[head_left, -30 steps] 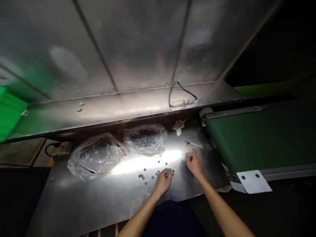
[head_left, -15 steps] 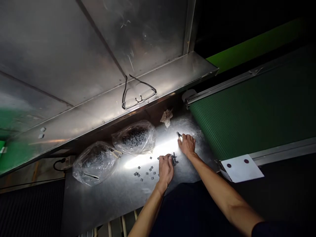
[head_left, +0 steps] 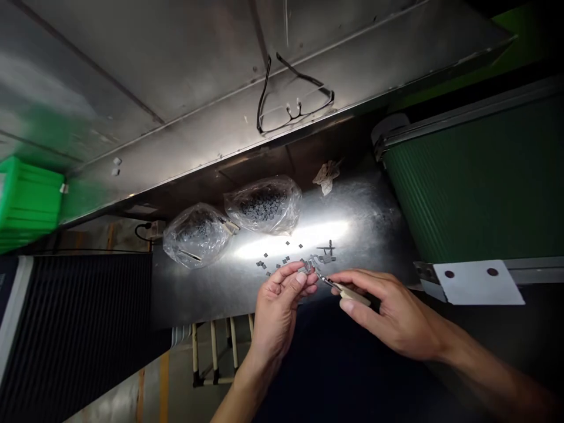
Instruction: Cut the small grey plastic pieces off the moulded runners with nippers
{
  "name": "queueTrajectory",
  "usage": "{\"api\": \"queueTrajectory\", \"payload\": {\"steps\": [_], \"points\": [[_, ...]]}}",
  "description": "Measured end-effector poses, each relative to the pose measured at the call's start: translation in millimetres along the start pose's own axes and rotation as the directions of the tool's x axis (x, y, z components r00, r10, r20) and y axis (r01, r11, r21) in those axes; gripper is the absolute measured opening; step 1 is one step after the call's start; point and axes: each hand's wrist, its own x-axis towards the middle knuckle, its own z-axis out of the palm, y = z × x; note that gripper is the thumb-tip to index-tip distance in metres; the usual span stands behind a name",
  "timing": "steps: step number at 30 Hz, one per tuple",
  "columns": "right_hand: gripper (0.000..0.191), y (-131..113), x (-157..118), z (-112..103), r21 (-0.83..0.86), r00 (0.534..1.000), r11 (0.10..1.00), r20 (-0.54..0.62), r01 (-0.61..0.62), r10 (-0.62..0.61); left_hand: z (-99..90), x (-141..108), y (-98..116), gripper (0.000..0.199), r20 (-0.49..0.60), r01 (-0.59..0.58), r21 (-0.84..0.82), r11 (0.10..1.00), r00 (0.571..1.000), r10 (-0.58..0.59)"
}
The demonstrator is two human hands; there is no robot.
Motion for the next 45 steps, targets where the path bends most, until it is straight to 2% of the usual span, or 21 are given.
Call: {"api": "queueTrajectory", "payload": {"steps": [6,17,32,41,45], "points": [[0.030,-24,0,10,-0.106,1.000,0.994,-0.008,-0.006,0.005,-6.2,-20,10,0.027,0.050,0.071,-0.066,0.995,0.996,-0.067],[0.031,-34,13,12,-0.164,0.999,0.986,0.019,-0.037,0.041,-14.8,-17,16,0.028,0.039,0.027,-0.018,0.999,0.999,-0.026],[0.031,-33,13,7,-0.381,0.983,0.911,-0.024,0.158,-0.180,-9.8,-17,12,0.023,-0.012,-0.021,-0.004,1.000,1.000,0.021],[0.026,-32,14,2,-0.298,0.988,0.943,-0.004,0.149,-0.157,-6.0,-19,11,0.021,-0.015,0.002,-0.096,0.995,1.000,-0.004],[0.026,-33,15,-1,-0.215,0.994,0.971,0.024,0.108,-0.106,-4.2,-22,13,0.023,-0.018,0.027,-0.093,0.995,0.999,-0.028]]}}
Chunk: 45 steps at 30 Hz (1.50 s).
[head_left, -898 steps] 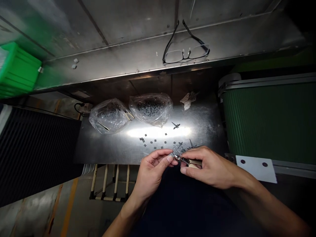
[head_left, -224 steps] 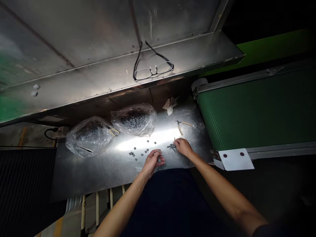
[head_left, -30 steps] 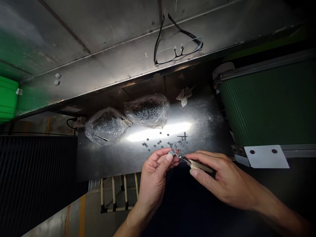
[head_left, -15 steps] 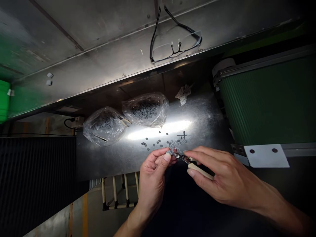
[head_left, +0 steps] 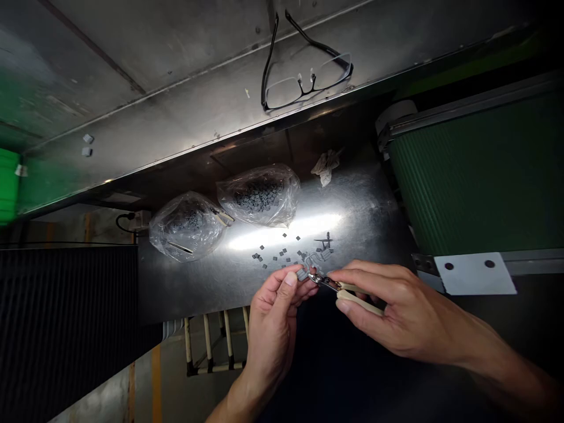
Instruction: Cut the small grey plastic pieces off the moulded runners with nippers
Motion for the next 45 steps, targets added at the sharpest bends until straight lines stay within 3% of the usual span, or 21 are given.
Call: {"api": "queueTrajectory", "payload": {"steps": [9,19,25,28,31,36,40,45], "points": [[0.028,5,-3,-2,0.107,0.995,0.992,0.078,-0.063,0.055,-1.2,-6,2,0.020,0.003,-0.024,0.068,0.997,1.000,0.024],[0.028,6,-4,5,0.084,1.000,0.996,0.025,-0.001,-0.001,-3.8,-6,-3,0.018,-0.010,-0.047,0.047,0.998,0.999,0.047],[0.023,7,-4,7,0.073,0.999,0.997,0.026,-0.030,0.028,-7.1,1,-8,0.019,-0.045,-0.092,0.027,0.995,0.995,0.094],[0.020,15,-4,5,0.063,0.996,0.994,-0.009,-0.088,0.089,-22.2,25,-17,0.018,-0.051,-0.106,0.031,0.994,0.993,0.107],[0.021,27,-9,3,0.054,0.977,0.982,-0.098,-0.183,0.187,-47.6,65,-35,0.014,-0.041,-0.059,0.075,0.995,0.997,0.062],[0.023,42,-19,4,0.080,0.929,0.941,-0.151,-0.328,0.337,-83.0,133,-81,0.026,-0.046,0.130,0.319,0.939,0.992,-0.122],[0.025,47,-23,8,0.112,0.910,0.919,-0.140,-0.377,0.390,-81.5,164,-117,0.031,-0.057,0.155,0.595,0.789,0.987,-0.151],[0.027,50,-28,13,0.126,0.902,0.913,-0.150,-0.388,0.405,-61.4,184,-135,0.038,0.037,-0.008,0.844,0.536,0.998,-0.043]]}}
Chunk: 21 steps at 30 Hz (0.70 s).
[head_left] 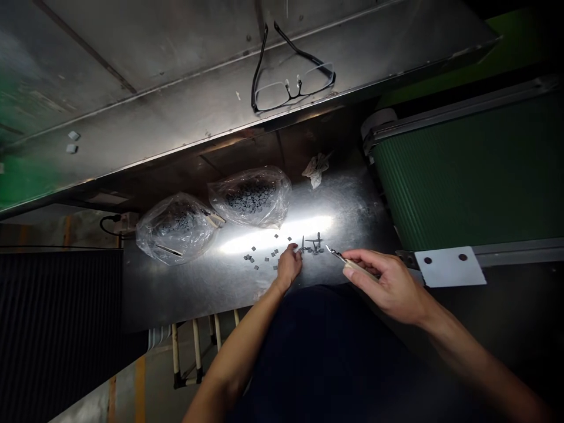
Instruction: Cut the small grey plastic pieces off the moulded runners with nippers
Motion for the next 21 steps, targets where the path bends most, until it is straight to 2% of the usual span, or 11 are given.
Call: {"api": "queueTrajectory", "payload": {"steps": [5,10,14,16,21], "points": [[0.027,1,-3,2,-0.004,1.000,1.000,-0.006,-0.004,0.004,7.6,13,12,0.037,0.071,-0.111,0.192,0.975,0.992,0.099],[0.025,0,-2,6,0.020,1.000,1.000,0.002,-0.010,0.010,9.9,17,21,0.031,0.104,-0.103,0.177,0.979,0.991,0.085],[0.026,2,-1,5,0.076,0.999,0.996,0.025,-0.047,0.045,-2.2,8,27,0.028,0.067,-0.057,-0.003,0.998,0.996,0.057],[0.026,5,2,8,0.184,0.996,0.979,0.041,-0.089,0.083,-14.7,-5,33,0.028,0.053,-0.040,-0.144,0.989,0.997,0.048],[0.035,11,20,34,0.508,0.983,0.843,0.062,-0.178,0.171,-48.3,-59,57,0.035,0.097,-0.007,-0.511,0.860,0.993,0.065]]}}
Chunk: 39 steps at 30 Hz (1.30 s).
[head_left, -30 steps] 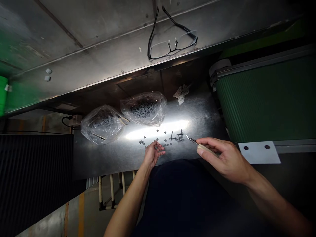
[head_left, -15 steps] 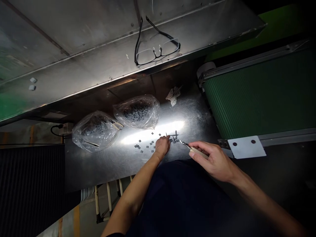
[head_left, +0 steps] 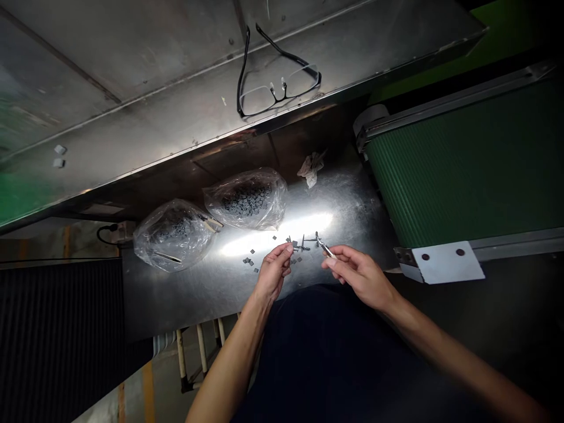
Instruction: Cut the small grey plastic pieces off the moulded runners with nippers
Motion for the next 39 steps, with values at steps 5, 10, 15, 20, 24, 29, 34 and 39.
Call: {"api": "queueTrajectory", "payload": {"steps": [5,10,15,20,24,29,34,39], "points": [[0.040,3,27,31,0.162,0.999,0.986,0.017,-0.049,0.047,8.2,-48,25,0.035,0.140,0.060,-0.268,0.961,0.990,-0.023],[0.037,-1,33,43,0.174,1.000,0.985,0.024,-0.004,-0.001,18.2,-64,30,0.027,0.251,0.112,-0.351,0.930,0.968,-0.022],[0.029,-10,19,39,0.051,0.967,0.973,-0.129,0.226,-0.218,24.5,-78,35,0.029,0.277,0.104,-0.341,0.934,0.961,-0.006],[0.026,-18,4,37,-0.073,0.901,0.923,-0.198,0.378,-0.385,29.6,-93,42,0.030,0.238,0.037,-0.343,0.939,0.970,0.048],[0.032,-25,-12,27,-0.214,0.834,0.853,-0.199,0.476,-0.515,30.5,-103,49,0.027,0.115,0.036,-0.377,0.925,0.993,0.009],[0.029,-45,-40,-2,-0.410,0.919,0.824,0.123,0.391,-0.375,28.4,-115,57,0.028,0.014,-0.002,-0.392,0.920,1.000,0.008],[0.022,-62,-49,-13,-0.521,0.941,0.812,0.323,0.265,-0.099,27.6,-123,61,0.024,-0.020,-0.057,-0.339,0.939,0.998,0.053],[0.021,-67,-42,-9,-0.545,0.950,0.807,0.305,0.227,-0.061,27.6,-124,61,0.023,-0.028,-0.067,-0.272,0.960,0.998,0.061]]}}
